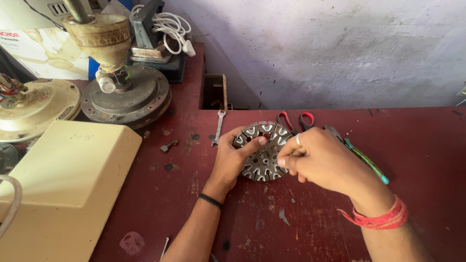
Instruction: The person winds copper wire around the slots of a motor stator by hand, using scissors to cut the wire between windings. The person repeatedly inserts, wraps, and trims the wire to build up the coil layers.
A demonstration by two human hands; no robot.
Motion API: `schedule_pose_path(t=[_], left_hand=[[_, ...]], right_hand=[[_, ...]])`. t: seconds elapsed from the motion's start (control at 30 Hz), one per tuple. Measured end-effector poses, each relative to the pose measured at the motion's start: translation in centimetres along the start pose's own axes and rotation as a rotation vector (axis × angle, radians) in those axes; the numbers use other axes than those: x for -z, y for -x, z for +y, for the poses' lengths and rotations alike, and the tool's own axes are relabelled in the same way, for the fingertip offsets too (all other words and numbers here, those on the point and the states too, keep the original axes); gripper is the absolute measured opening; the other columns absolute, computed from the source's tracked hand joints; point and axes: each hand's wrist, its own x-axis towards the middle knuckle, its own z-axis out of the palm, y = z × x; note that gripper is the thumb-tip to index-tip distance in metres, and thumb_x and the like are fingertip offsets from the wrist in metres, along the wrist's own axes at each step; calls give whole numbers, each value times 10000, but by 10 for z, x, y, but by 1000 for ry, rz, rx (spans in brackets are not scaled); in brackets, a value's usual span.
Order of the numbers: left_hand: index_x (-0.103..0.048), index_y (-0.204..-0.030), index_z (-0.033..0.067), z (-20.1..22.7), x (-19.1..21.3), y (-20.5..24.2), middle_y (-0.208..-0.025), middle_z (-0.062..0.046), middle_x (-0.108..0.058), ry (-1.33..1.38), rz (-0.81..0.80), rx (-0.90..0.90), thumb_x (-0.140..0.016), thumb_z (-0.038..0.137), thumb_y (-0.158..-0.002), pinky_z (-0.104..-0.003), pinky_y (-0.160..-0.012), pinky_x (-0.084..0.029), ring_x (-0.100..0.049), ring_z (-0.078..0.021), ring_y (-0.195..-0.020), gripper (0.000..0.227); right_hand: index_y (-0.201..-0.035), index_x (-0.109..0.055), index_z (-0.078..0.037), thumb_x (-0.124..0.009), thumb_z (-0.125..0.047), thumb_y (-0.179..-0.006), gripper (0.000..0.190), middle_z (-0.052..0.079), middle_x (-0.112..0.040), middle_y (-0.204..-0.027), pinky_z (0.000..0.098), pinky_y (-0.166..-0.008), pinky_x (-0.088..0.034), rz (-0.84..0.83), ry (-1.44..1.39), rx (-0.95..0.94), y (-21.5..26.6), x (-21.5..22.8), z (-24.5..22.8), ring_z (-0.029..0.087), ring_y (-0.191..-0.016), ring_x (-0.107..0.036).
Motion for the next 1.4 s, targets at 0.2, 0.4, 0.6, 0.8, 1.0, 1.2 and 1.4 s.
schedule_pose_path(t=[0.2, 0.4, 0.6, 0.8, 1.0, 1.2, 1.4], left_hand=[[-707, -1178, -1, -3, -6, 2, -1005, -78, -758, 73, 48, -92, -810, 68, -839, -286, -803, -601, -704, -119, -890, 360], [-679, -1279, 40, 2, -5, 1, -1052, -81, -757, 160, 6, -86, -799, 6, -818, -285, -843, -610, -709, -125, -930, 477], [-694, -1242, 12, -1, -4, 2, -1029, -87, -765, 131, 16, -69, -823, 19, -798, -297, -819, -612, -715, -134, -909, 463], [-713, -1167, -20, -8, -4, 0, -1017, -88, -774, 128, 9, -112, -834, 34, -814, -285, -824, -605, -715, -130, -907, 377], [-706, -1178, -12, -6, -5, -1, -1001, -92, -767, 123, 35, -94, -822, 34, -830, -289, -793, -608, -709, -124, -882, 370], [-648, -1314, 28, -1, -8, 2, -1043, -88, -758, 113, 41, -143, -800, -18, -816, -282, -826, -603, -707, -116, -906, 522], [-656, -1296, 11, -1, -10, 4, -1042, -97, -761, 103, 53, -159, -802, -25, -811, -290, -835, -618, -714, -126, -914, 508]], right_hand=[[-865, -782, -17, -729, -141, -820, 142, 100, -766, -615, 334, -548, -511, -66, 77, 149, 5, -8, -3, 146, -517, -650], [-868, -772, 24, -689, -93, -815, 153, 105, -765, -627, 326, -555, -550, -82, 12, 97, 1, -7, -1, 153, -526, -703], [-1139, -724, -24, -668, -128, -861, 302, 102, -777, -661, 321, -555, -557, -34, -59, 23, -1, -6, 1, 177, -530, -709], [-1041, -768, -33, -704, -184, -886, 225, 101, -765, -659, 331, -560, -544, -70, 15, 22, 1, -6, -3, 166, -539, -681], [-881, -788, -46, -704, -150, -815, 149, 121, -757, -657, 399, -598, -529, -114, 141, 90, 9, -4, -11, 226, -587, -690], [-815, -748, -30, -641, -70, -734, 140, 202, -671, -648, 448, -597, -490, -37, 240, 233, 22, -19, -23, 336, -596, -658], [-769, -747, -50, -607, -66, -708, 154, 143, -707, -675, 405, -616, -534, -183, 98, 419, 38, -39, -26, 275, -658, -716]])
